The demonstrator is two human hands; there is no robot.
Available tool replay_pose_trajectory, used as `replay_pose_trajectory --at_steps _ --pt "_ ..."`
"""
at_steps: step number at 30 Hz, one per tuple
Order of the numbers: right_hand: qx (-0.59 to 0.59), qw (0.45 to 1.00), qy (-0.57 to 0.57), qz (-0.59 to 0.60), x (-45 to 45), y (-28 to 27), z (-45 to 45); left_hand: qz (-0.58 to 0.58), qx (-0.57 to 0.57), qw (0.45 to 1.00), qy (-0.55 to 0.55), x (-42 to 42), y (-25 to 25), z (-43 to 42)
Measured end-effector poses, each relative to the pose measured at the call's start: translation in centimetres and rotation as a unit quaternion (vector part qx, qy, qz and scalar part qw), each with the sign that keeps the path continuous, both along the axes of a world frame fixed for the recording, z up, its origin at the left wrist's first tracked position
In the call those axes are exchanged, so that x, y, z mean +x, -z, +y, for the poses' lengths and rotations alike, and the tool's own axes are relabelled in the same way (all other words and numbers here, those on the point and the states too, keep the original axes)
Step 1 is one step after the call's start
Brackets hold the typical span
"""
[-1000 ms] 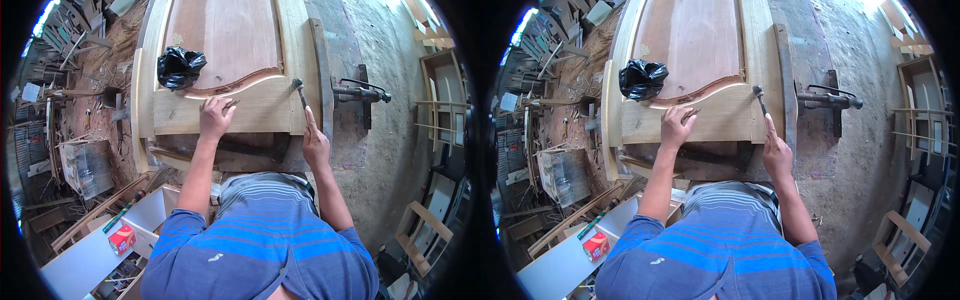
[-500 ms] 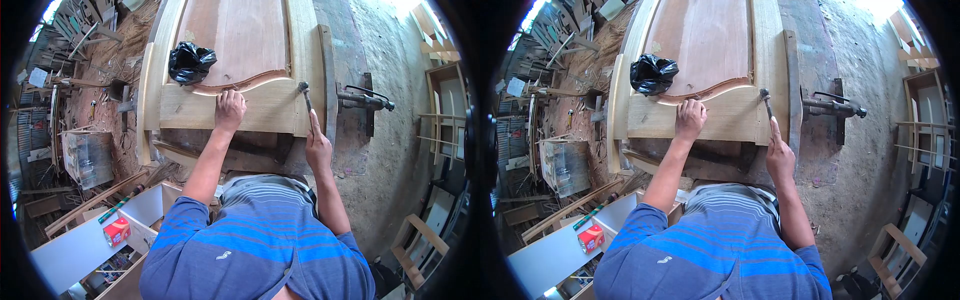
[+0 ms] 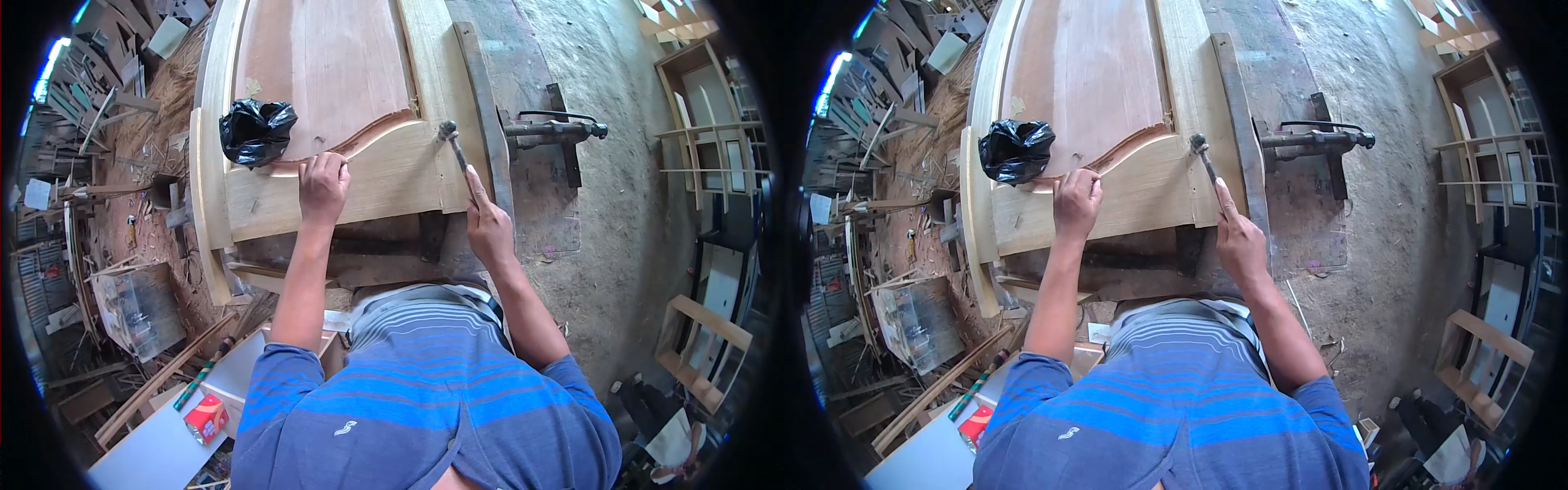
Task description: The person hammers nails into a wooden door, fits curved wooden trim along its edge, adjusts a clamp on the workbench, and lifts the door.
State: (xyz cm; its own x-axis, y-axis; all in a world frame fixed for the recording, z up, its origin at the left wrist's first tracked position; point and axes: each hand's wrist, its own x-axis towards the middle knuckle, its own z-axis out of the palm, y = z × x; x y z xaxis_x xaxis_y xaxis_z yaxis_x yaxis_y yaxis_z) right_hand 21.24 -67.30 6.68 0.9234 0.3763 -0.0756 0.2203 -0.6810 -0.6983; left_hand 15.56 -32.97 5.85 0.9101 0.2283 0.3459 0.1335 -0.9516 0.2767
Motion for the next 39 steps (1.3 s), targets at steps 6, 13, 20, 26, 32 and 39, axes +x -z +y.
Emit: replay_pose_trajectory --at_steps 6,13,20,26,32,39 --pt "0.096 0.990 0.059 0.086 -2.1 -1.6 -1.1 -0.080 -0.307 0.948 0.009 2.9 0.5 -5.7" --pt "0.112 0.990 0.073 0.045 -2.6 -1.2 -1.8 -0.032 -0.361 0.931 0.034 6.9 2.0 -9.0" --pt "0.100 0.984 0.094 0.111 -2.4 -1.2 -1.8 -0.045 -0.379 0.919 0.101 8.9 3.0 -11.0" --pt "0.125 0.986 0.087 0.073 -2.3 -0.7 -1.8 -0.053 -0.403 0.911 0.063 8.1 4.7 -12.6" --pt "0.126 0.983 0.091 0.101 -2.2 -1.2 -1.6 -0.068 -0.353 0.928 0.100 8.1 4.7 -12.5" --pt "0.133 0.985 0.086 0.065 -2.5 -1.0 -1.5 -0.059 -0.315 0.937 0.143 8.0 3.9 -12.5"
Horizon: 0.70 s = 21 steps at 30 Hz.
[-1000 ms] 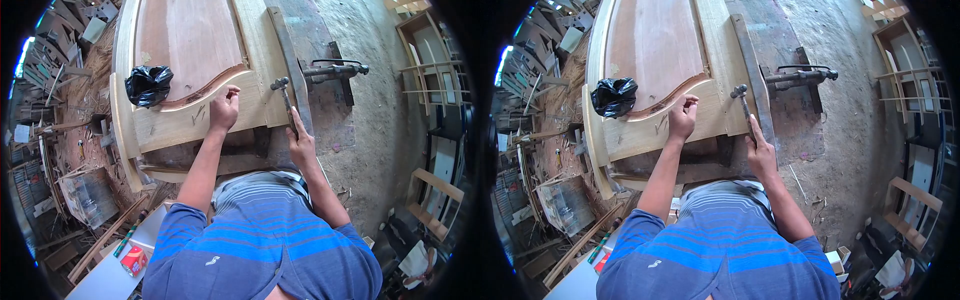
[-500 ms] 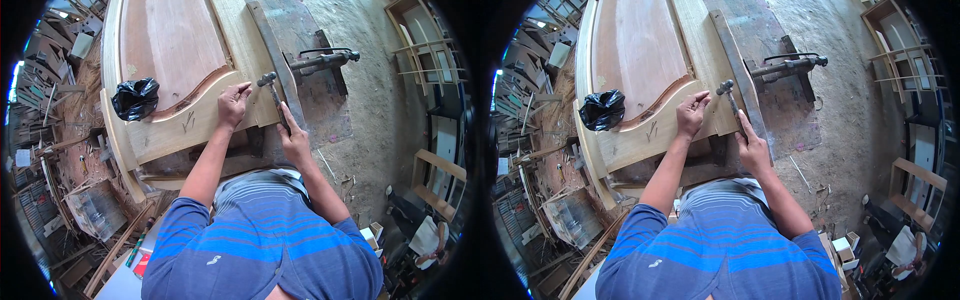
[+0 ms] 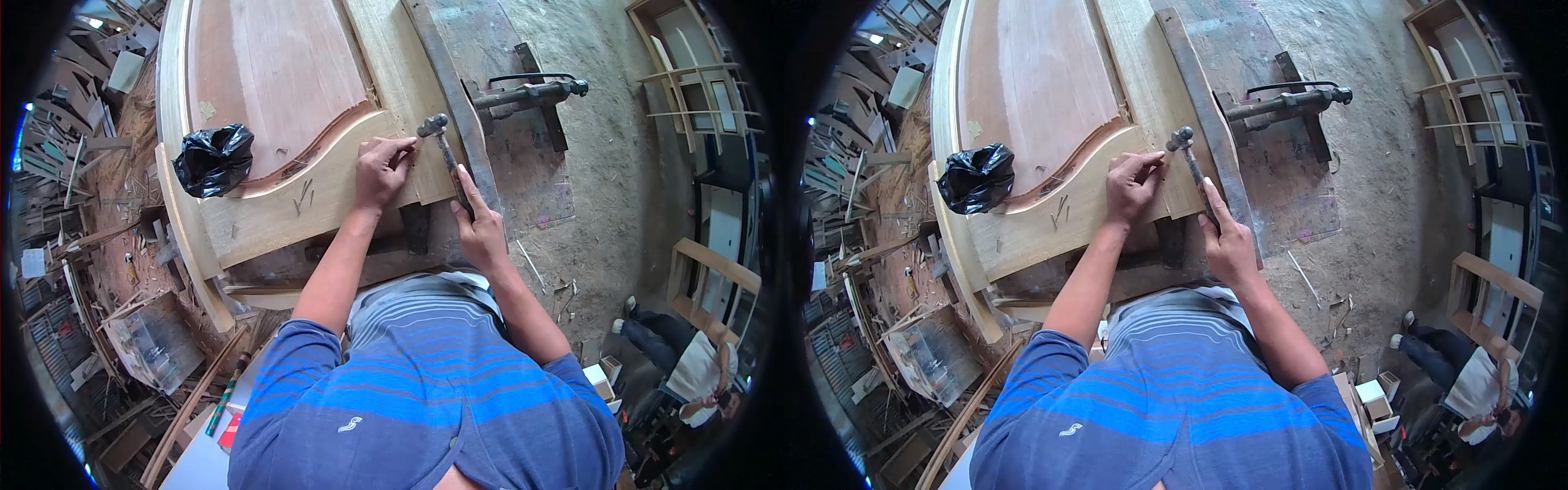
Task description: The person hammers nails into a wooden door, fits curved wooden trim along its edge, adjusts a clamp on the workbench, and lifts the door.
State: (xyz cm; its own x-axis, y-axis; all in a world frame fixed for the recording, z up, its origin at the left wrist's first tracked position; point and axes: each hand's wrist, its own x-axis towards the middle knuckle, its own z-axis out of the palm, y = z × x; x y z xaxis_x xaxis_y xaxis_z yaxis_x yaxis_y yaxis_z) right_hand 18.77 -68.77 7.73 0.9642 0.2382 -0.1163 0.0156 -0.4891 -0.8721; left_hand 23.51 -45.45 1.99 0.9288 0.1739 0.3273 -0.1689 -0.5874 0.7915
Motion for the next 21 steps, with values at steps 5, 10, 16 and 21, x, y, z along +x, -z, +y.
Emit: replay_pose_trajectory --at_steps 5,10,16,21 --pt "0.005 0.992 -0.018 -0.126 -0.5 -0.7 -0.3 0.016 0.014 1.000 -0.003 -0.1 -0.2 0.0" --pt "-0.041 0.991 -0.068 -0.111 -0.8 -1.8 -1.0 0.005 0.031 0.999 -0.004 0.0 -0.1 0.1" --pt "-0.029 0.986 -0.067 -0.152 -0.3 -2.7 -0.9 0.013 0.036 0.999 -0.007 -0.2 -0.1 0.2" --pt "-0.066 0.985 -0.086 -0.134 -1.1 -1.6 -1.9 0.030 0.043 0.999 -0.011 -0.2 -0.4 0.0"
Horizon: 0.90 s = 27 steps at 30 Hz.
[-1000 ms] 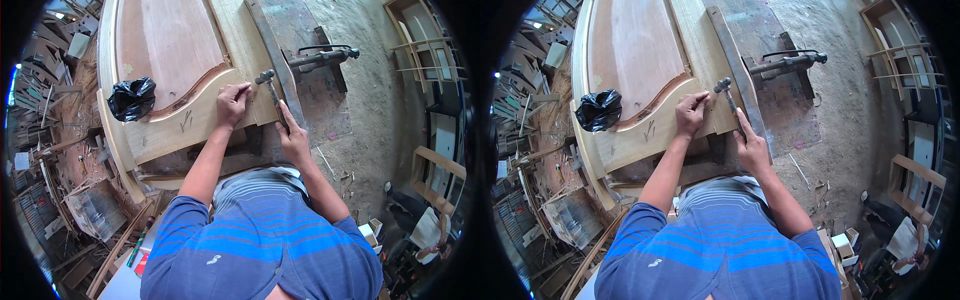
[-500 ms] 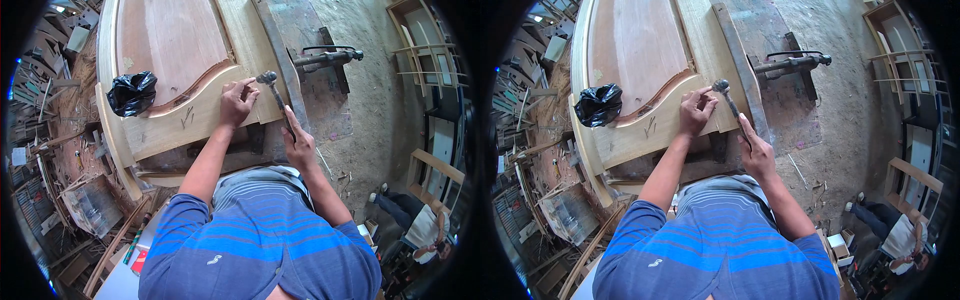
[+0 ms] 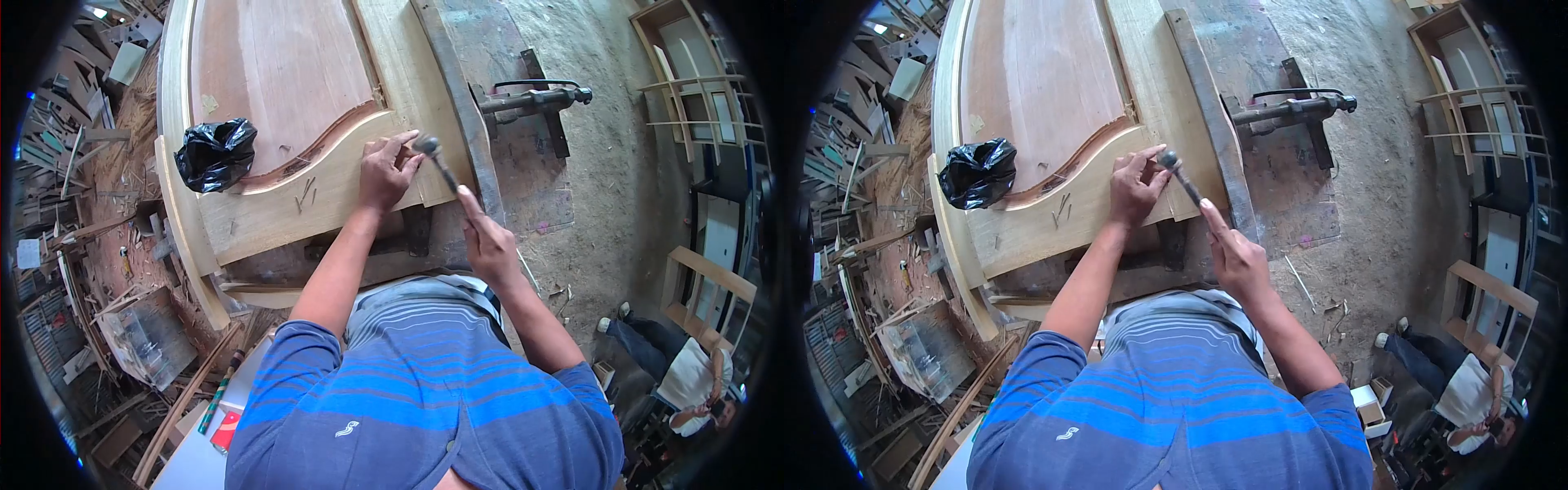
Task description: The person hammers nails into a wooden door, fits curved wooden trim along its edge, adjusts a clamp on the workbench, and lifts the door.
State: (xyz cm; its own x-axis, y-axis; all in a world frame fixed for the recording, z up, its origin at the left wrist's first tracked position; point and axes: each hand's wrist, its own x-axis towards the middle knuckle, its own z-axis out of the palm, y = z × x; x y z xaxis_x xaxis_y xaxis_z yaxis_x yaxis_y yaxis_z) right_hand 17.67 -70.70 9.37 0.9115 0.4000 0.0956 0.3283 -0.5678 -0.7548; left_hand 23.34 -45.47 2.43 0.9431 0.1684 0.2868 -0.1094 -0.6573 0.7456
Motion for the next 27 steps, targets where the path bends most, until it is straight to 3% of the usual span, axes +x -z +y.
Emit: replay_pose_trajectory --at_steps 2,5,8,11,16,18,20,21,25,27 --pt "-0.064 0.996 -0.015 0.056 0.0 0.3 -0.3 -0.006 -0.007 1.000 0.015 0.0 0.1 0.1" --pt "0.042 0.999 0.009 -0.034 0.1 -0.9 0.9 0.014 -0.016 1.000 0.020 0.1 0.5 0.4" --pt "-0.005 1.000 0.004 -0.004 -0.4 -0.8 0.6 0.022 -0.019 0.999 0.022 -0.3 -0.2 0.3" --pt "-0.163 0.977 -0.038 0.135 0.1 -1.1 0.1 -0.020 -0.074 0.997 0.002 0.4 0.1 0.3" --pt "0.074 0.992 0.023 -0.095 -0.1 -1.2 1.4 -0.008 -0.106 0.994 -0.038 0.4 0.4 0.4" --pt "0.041 0.995 0.020 -0.083 -0.5 -1.0 1.5 -0.002 -0.112 0.993 -0.046 0.3 0.7 0.4" --pt "-0.092 0.996 -0.015 0.018 -0.9 0.7 0.5 -0.032 -0.095 0.994 -0.053 0.5 1.7 0.6" --pt "-0.102 0.994 -0.020 0.033 -0.6 0.7 0.6 -0.036 -0.097 0.993 -0.053 0.4 1.4 0.6" --pt "0.048 0.996 0.005 -0.074 -0.4 -0.3 1.7 -0.051 -0.098 0.993 -0.048 0.6 1.5 0.5" --pt "0.048 0.994 0.016 -0.096 -1.0 -0.2 1.8 -0.052 -0.094 0.993 -0.051 0.2 1.8 0.5"
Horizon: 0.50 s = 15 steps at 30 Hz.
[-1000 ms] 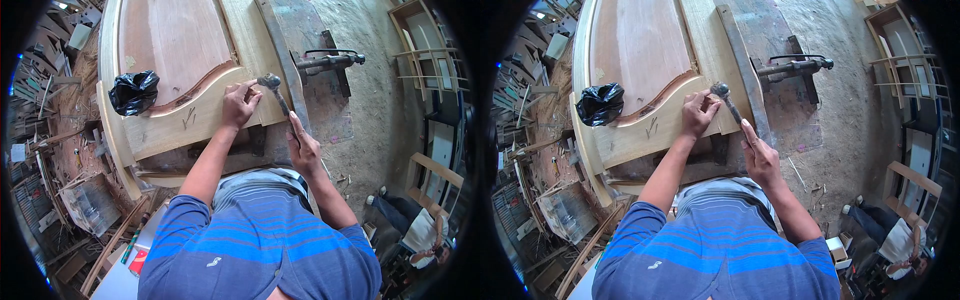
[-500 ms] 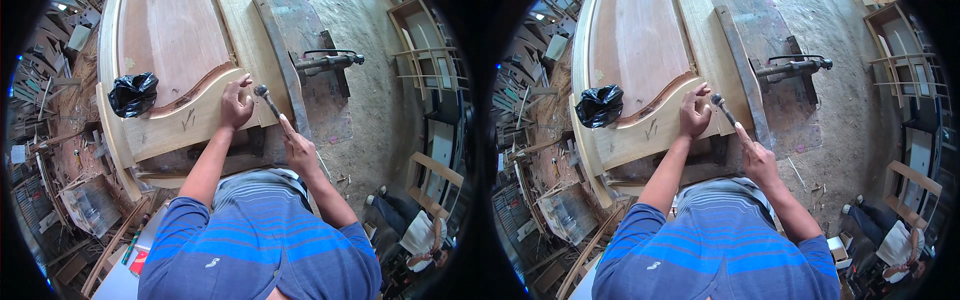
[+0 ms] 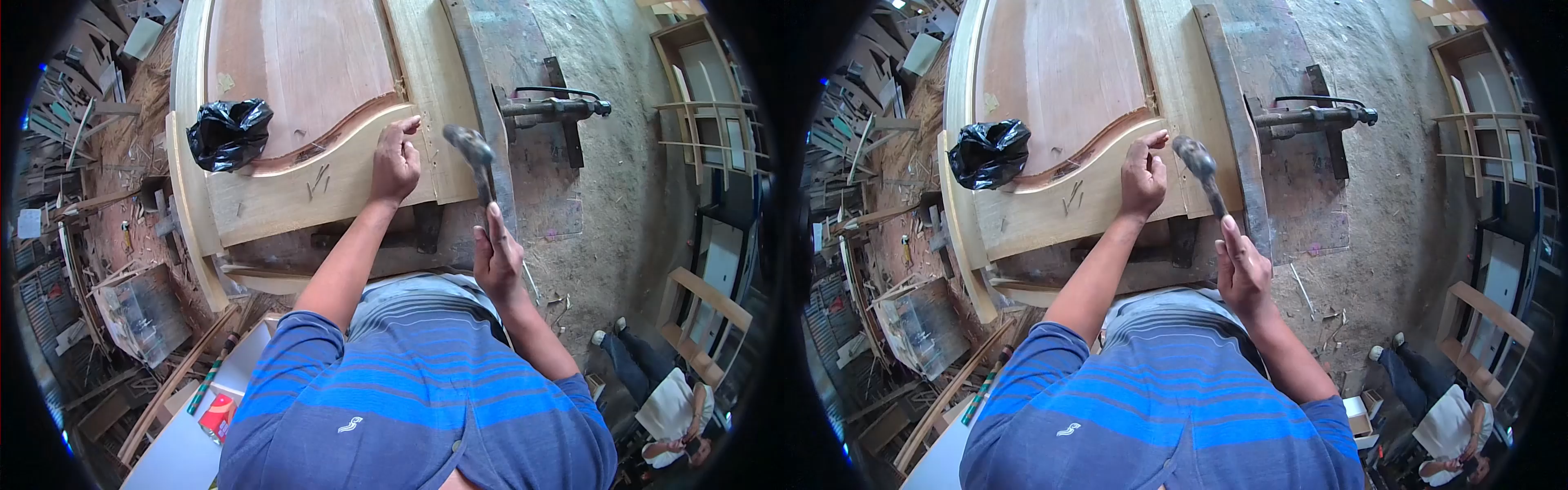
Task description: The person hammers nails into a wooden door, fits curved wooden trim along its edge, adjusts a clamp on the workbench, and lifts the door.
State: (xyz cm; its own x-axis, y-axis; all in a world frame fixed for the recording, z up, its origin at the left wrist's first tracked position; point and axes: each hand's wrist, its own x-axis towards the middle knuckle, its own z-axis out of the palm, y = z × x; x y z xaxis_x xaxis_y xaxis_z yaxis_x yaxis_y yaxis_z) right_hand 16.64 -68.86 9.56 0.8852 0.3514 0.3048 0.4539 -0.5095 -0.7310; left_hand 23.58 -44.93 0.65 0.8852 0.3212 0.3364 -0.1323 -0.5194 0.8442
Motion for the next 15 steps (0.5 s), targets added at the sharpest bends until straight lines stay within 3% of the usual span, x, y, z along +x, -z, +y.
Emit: replay_pose_trajectory --at_steps 3,10,13,15 --pt "-0.151 0.981 -0.016 0.125 -0.5 1.8 -0.7 -0.010 -0.001 1.000 0.000 0.4 -0.3 -0.2" --pt "0.015 0.999 -0.013 -0.026 -0.3 1.3 -0.1 -0.007 -0.006 1.000 -0.001 0.4 -0.4 0.0" --pt "-0.172 0.977 -0.043 0.122 -0.4 1.5 -0.7 -0.007 -0.004 1.000 0.001 0.5 -0.4 0.0" --pt "-0.121 0.987 -0.044 0.094 -0.2 1.9 -0.3 -0.008 -0.002 1.000 0.001 0.8 -0.5 0.0"
